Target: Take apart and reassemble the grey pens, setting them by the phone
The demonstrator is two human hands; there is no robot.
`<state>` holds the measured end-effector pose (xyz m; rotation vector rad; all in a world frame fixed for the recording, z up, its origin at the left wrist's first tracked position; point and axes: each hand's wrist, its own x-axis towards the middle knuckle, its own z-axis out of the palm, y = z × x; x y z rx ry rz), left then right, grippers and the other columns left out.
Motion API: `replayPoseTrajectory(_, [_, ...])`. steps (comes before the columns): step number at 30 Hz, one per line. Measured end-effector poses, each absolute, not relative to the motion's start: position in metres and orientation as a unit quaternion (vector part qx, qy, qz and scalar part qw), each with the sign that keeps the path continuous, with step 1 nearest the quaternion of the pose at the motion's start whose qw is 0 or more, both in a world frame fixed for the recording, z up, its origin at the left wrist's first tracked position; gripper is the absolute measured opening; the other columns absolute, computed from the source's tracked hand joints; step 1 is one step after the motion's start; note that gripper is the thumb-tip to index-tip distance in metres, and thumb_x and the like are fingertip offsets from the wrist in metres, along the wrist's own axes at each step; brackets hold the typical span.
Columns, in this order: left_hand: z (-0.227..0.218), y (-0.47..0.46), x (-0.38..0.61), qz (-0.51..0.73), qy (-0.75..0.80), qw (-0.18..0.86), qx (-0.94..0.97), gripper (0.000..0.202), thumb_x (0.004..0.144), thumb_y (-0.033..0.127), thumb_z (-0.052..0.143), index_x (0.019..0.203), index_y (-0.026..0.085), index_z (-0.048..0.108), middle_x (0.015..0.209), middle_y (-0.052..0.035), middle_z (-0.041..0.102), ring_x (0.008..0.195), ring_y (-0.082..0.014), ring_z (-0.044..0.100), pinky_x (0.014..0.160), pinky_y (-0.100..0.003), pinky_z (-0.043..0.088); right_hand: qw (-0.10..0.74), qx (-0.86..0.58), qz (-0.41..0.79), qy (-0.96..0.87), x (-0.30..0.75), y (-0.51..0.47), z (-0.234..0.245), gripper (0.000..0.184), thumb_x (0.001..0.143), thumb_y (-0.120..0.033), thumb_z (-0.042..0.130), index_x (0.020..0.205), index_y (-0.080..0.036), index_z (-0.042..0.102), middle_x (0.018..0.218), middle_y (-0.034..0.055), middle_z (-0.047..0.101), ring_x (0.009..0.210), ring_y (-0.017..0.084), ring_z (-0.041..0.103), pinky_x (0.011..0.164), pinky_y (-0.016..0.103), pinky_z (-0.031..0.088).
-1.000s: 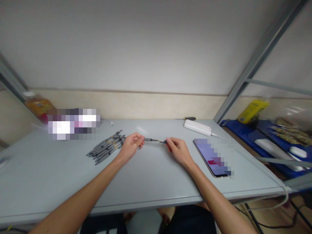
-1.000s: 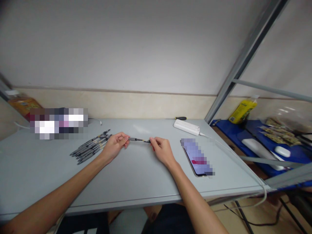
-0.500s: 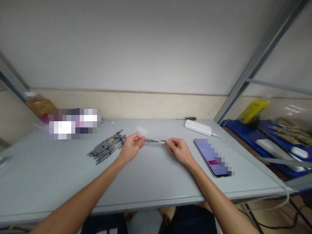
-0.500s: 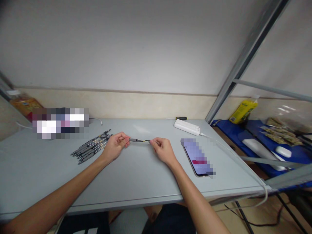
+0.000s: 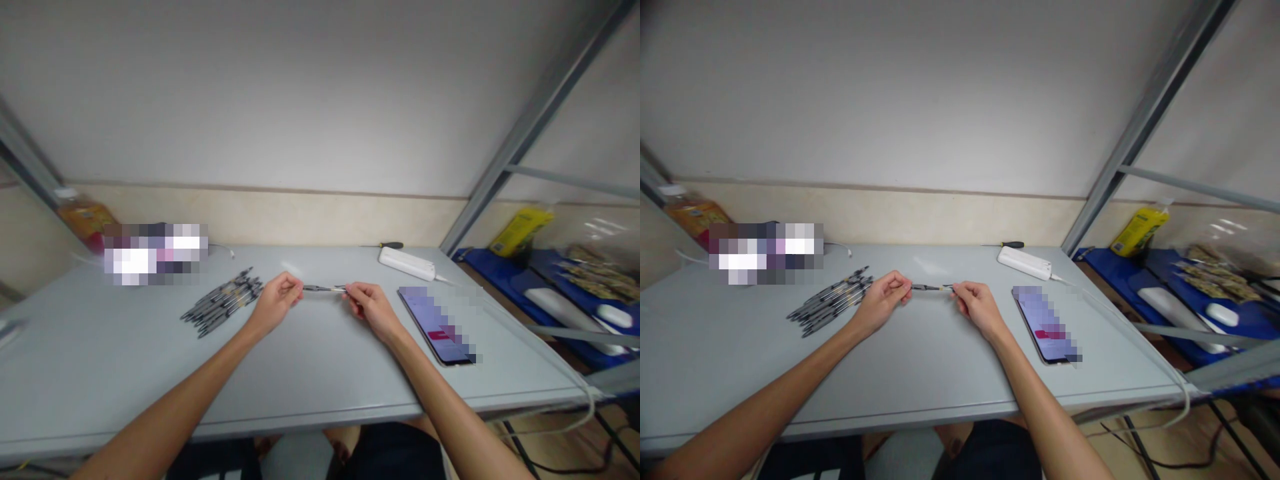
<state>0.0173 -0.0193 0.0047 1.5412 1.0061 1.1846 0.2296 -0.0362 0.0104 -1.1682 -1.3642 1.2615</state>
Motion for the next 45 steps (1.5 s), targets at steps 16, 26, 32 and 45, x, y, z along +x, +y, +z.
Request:
replayPoseTrajectory(16, [-0.003, -0.020, 0.015, 0.442, 0.437, 0.376, 0.687, 0.023, 0.076, 0.031, 0.057, 0.085, 0.013, 0.069, 0.068, -0.0049, 0.066, 0.063, -0.0145, 0.057, 0.059, -0.024, 0.042, 0.415, -0.469, 0.506, -0.593, 0.227, -0.039, 0.011, 0.032, 0.078, -0.044, 0.052, 0.065, -0.015, 0.059, 0.039, -0.0071, 0.038, 0.036, 0.007, 0.027, 0.039, 0.022, 0.018])
replayPoseTrajectory(26, [0.002, -0.026, 0.020, 0.451, 0.448, 0.318, 0.703, 0.017, 0.075, 0.025, 0.056, 0.079, 0.015, 0.069, 0.067, -0.0039, 0.066, 0.063, -0.0157, 0.058, 0.061, -0.024, 0.043, 0.425, -0.428, 0.614, -0.510, 0.226, -0.038, 0.008, 0.029, 0.072, -0.040, 0.056, 0.056, -0.015, 0.053, 0.033, -0.0082, 0.033, 0.032, 0.005, 0.020, 0.036, 0.021, 0.011])
replayPoseTrajectory(32, [-0.001, -0.025, 0.022, 0.457, 0.444, 0.333, 0.695, 0.019, 0.077, 0.029, 0.055, 0.081, 0.015, 0.068, 0.066, -0.0039, 0.065, 0.061, -0.0154, 0.058, 0.059, -0.024, 0.042, 0.442, -0.435, 0.620, -0.481, 0.225, -0.038, 0.009, 0.028, 0.072, -0.039, 0.056, 0.057, -0.015, 0.054, 0.033, -0.0076, 0.035, 0.032, 0.005, 0.022, 0.035, 0.021, 0.011])
replayPoseTrajectory(45, [0.006, -0.029, 0.023, 0.461, 0.445, 0.316, 0.700, 0.015, 0.076, 0.026, 0.056, 0.077, 0.016, 0.067, 0.065, -0.0026, 0.064, 0.062, -0.0151, 0.056, 0.059, -0.023, 0.040, 0.416, -0.416, 0.651, -0.480, 0.225, -0.040, 0.010, 0.027, 0.072, -0.037, 0.056, 0.057, -0.014, 0.054, 0.033, -0.0070, 0.037, 0.032, 0.004, 0.020, 0.036, 0.020, 0.010])
